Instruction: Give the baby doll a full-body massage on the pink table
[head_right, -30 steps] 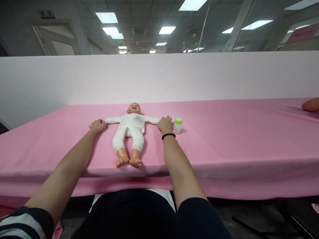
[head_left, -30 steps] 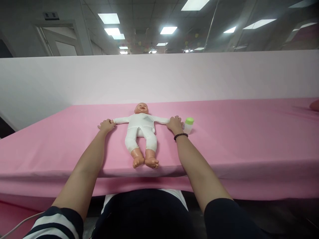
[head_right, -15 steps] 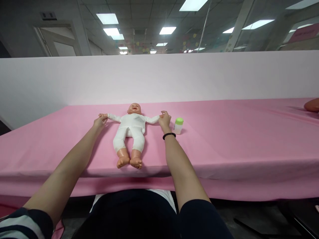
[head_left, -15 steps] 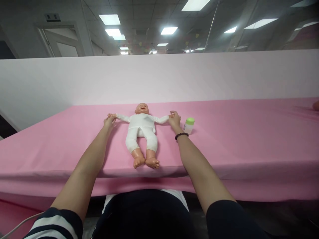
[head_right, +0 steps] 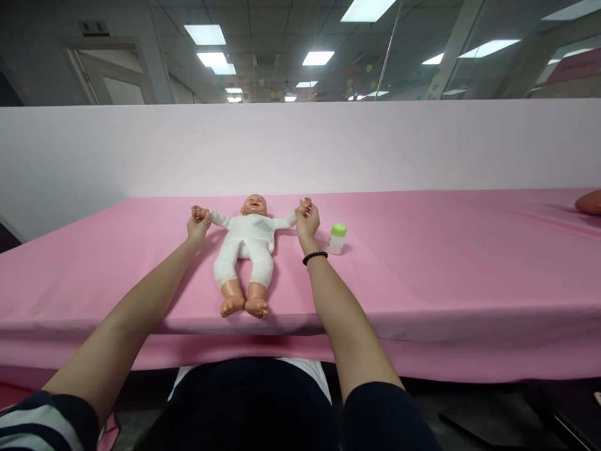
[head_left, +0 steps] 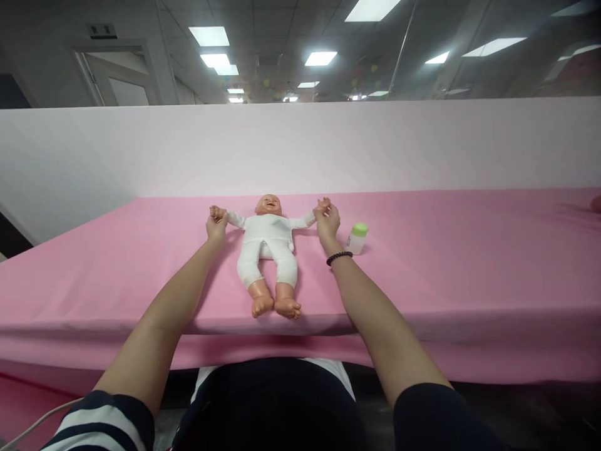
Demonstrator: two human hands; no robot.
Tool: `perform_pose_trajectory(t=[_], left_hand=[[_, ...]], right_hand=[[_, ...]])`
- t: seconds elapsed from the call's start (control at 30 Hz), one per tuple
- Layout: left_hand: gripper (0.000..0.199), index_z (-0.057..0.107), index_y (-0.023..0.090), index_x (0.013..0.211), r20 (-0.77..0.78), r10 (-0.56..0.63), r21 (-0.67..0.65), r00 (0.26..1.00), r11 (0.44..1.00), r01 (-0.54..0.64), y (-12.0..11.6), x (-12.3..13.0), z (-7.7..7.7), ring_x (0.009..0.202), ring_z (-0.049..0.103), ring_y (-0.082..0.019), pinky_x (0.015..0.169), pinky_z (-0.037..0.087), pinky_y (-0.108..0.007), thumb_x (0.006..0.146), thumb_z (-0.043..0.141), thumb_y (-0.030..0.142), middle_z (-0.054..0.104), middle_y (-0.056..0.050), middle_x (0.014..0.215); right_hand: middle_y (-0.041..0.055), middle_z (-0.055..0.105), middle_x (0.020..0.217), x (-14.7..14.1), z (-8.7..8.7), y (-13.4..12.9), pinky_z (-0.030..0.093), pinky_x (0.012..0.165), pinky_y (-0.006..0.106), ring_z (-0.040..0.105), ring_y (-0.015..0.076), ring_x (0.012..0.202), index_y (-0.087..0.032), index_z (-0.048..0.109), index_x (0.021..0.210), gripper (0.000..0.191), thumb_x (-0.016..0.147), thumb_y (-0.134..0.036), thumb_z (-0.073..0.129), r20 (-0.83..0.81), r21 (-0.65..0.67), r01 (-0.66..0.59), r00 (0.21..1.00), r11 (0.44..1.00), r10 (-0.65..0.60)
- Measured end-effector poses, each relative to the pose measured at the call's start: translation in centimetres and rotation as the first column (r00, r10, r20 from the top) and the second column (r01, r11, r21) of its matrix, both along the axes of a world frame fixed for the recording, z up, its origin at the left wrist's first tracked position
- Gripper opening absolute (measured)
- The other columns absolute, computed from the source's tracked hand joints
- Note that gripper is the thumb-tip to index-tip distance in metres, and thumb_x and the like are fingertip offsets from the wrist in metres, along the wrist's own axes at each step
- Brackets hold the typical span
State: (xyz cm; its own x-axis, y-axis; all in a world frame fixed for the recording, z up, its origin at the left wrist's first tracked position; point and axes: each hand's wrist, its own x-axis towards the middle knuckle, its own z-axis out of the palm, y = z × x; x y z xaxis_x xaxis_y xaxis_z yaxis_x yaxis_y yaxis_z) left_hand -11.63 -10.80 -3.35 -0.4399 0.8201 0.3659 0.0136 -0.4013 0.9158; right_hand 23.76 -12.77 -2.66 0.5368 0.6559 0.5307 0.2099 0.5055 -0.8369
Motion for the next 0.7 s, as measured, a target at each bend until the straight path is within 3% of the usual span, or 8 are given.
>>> perform_pose_trajectory(t=[0.07,0.17,0.27,0.37,0.53,0.7], left_hand=[[0.016,0.067,0.017,0.100,-0.112,-0.018,0.106,0.994,0.994,0.030,-0.8,1.0,0.2,0.102,0.069,-0.021,0.101,0.056,-0.038,0.088,0.076,0.022,0.072,-0.007,0.103],[0.020,0.069,0.018,0.105,-0.301,-0.083,0.213,0.950,0.965,0.152,-2.2,2.5,0.4,0.109,0.070,-0.025,0.108,0.053,-0.041,0.087,0.075,0.024,0.074,-0.008,0.107],[0.034,0.073,0.020,0.116,-0.498,-0.158,0.216,0.853,0.930,0.298,-3.7,3.3,0.6,0.122,0.067,-0.029,0.118,0.046,-0.045,0.083,0.078,0.025,0.075,-0.009,0.121],[0.036,0.077,0.023,0.118,-0.643,-0.211,0.156,0.736,0.905,0.396,-4.7,3.4,0.9,0.131,0.063,-0.030,0.123,0.042,-0.046,0.082,0.077,0.022,0.073,-0.009,0.132],[0.034,0.079,0.024,0.116,-0.740,-0.227,0.092,0.633,0.898,0.429,-5.0,3.5,1.5,0.136,0.060,-0.030,0.126,0.039,-0.048,0.084,0.068,0.019,0.069,-0.009,0.139],[0.028,0.081,0.026,0.107,-0.752,-0.256,0.056,0.607,0.893,0.446,-4.7,4.0,1.8,0.136,0.059,-0.031,0.126,0.037,-0.050,0.081,0.072,0.019,0.073,-0.009,0.131]], right_hand=[[0.0105,0.065,0.145,-1.5,0.9,-1.0,0.055,0.106,0.036,0.065,0.0216,0.127,-0.020,0.062,0.137,0.050,0.087,-0.023,0.064,0.148,0.105,-0.106,0.985,0.989,0.090],[0.0078,0.069,0.141,-3.6,1.5,-2.5,0.054,0.108,0.038,0.066,0.0229,0.127,-0.022,0.065,0.138,0.051,0.088,-0.023,0.064,0.383,0.161,-0.266,0.905,0.951,0.188],[0.0052,0.073,0.134,-5.0,1.4,-3.7,0.054,0.109,0.040,0.068,0.0244,0.124,-0.026,0.070,0.136,0.050,0.087,-0.016,0.063,0.566,0.127,-0.363,0.791,0.923,0.233],[0.0030,0.074,0.132,-5.3,1.1,-4.4,0.056,0.107,0.040,0.069,0.0239,0.122,-0.029,0.072,0.134,0.049,0.090,-0.011,0.058,0.698,0.063,-0.431,0.664,0.900,0.270],[0.0045,0.075,0.131,-5.3,0.9,-4.5,0.050,0.114,0.044,0.066,0.0267,0.128,-0.026,0.078,0.122,0.038,0.093,-0.010,0.059,0.820,-0.019,-0.485,0.493,0.874,0.292],[0.0068,0.073,0.134,-5.7,1.0,-4.5,0.047,0.117,0.046,0.063,0.0275,0.132,-0.024,0.078,0.123,0.047,0.086,-0.003,0.059,0.846,-0.053,-0.521,0.430,0.852,0.315]])
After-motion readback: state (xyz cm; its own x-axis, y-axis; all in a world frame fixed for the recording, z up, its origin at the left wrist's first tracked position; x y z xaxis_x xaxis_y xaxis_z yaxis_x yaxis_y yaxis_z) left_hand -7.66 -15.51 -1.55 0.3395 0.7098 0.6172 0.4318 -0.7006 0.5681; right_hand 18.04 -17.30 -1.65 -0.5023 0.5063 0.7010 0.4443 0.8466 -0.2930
